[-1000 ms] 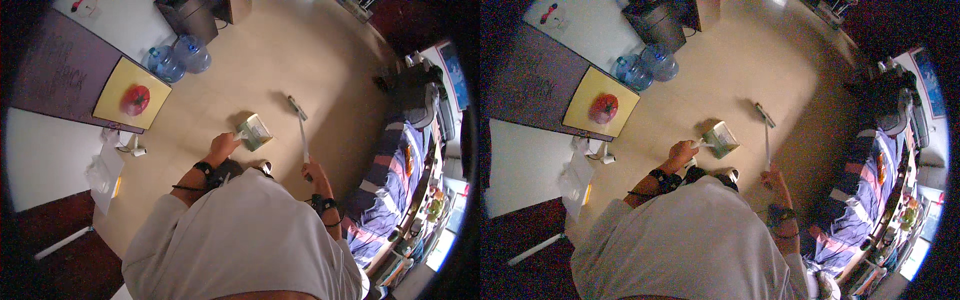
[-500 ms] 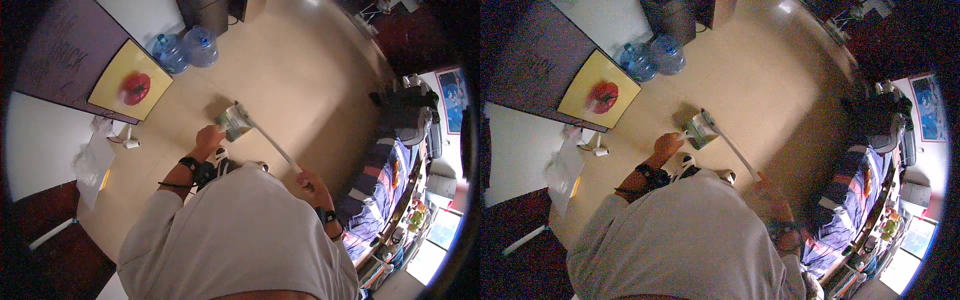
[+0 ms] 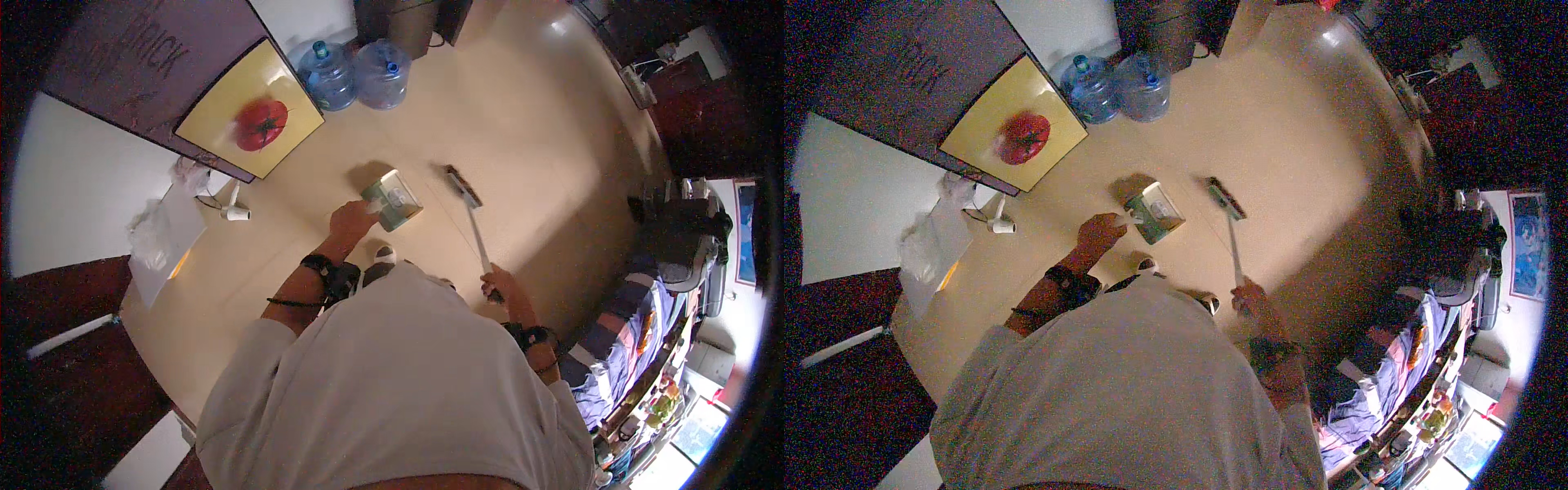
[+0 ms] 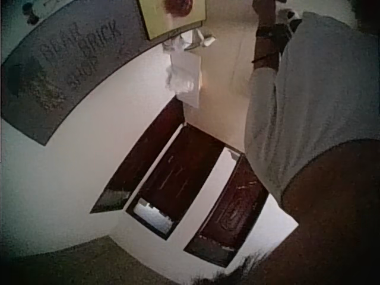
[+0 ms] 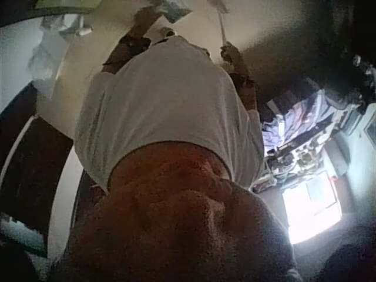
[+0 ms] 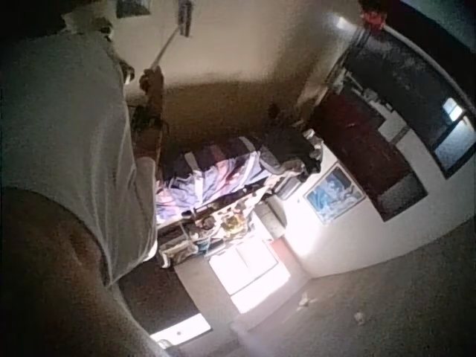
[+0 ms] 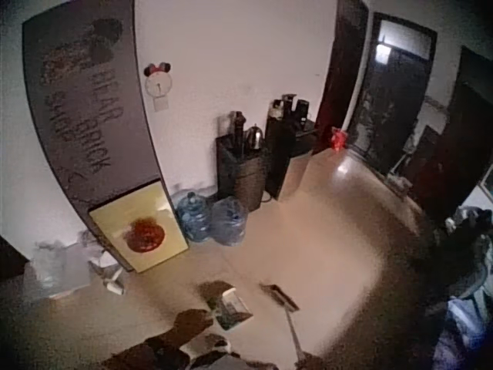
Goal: Sweeping the floor of a bedroom using a broom and dustpan.
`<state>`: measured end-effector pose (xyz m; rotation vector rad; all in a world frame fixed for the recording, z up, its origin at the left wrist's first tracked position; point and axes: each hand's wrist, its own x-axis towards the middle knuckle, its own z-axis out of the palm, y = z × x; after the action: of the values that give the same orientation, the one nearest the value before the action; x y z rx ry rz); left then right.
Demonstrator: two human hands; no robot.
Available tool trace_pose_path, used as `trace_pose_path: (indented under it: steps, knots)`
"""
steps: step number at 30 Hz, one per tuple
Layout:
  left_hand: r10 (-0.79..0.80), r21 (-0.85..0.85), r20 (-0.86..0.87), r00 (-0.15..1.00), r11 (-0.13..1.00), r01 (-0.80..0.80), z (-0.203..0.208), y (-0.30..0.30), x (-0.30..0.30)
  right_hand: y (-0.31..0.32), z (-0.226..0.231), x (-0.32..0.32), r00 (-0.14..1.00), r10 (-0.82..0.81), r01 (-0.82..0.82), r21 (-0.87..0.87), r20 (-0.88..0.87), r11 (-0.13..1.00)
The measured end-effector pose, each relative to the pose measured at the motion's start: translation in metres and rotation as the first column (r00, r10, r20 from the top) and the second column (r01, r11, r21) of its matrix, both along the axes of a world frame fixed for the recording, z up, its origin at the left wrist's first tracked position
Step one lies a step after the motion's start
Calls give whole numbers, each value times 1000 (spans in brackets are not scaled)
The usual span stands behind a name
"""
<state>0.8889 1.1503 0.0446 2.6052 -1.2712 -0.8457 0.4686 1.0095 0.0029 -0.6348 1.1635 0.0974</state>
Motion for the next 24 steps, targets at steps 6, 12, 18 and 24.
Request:
trace_pose_path:
  steps: [6, 12, 18, 24]
  knots:
    - [53, -29, -2, 999, 998, -53, -6, -6, 24, 23, 86, 62, 983, 82, -110, 168, 162, 980]
    - [92, -144, 107, 990, 987, -77, -22, 11, 57, -16, 98, 76, 939, 317, -337, -184, -130, 923]
    - [97, -107, 201, 975, 991, -77, -46, 9, 80, -70, 70, 91, 993, 115, -112, -122, 13, 986]
    - [274, -32, 136, 952, 962, -272, -5, -19, 70, -131, 29, 128, 966, 249, -241, -101, 65, 965]
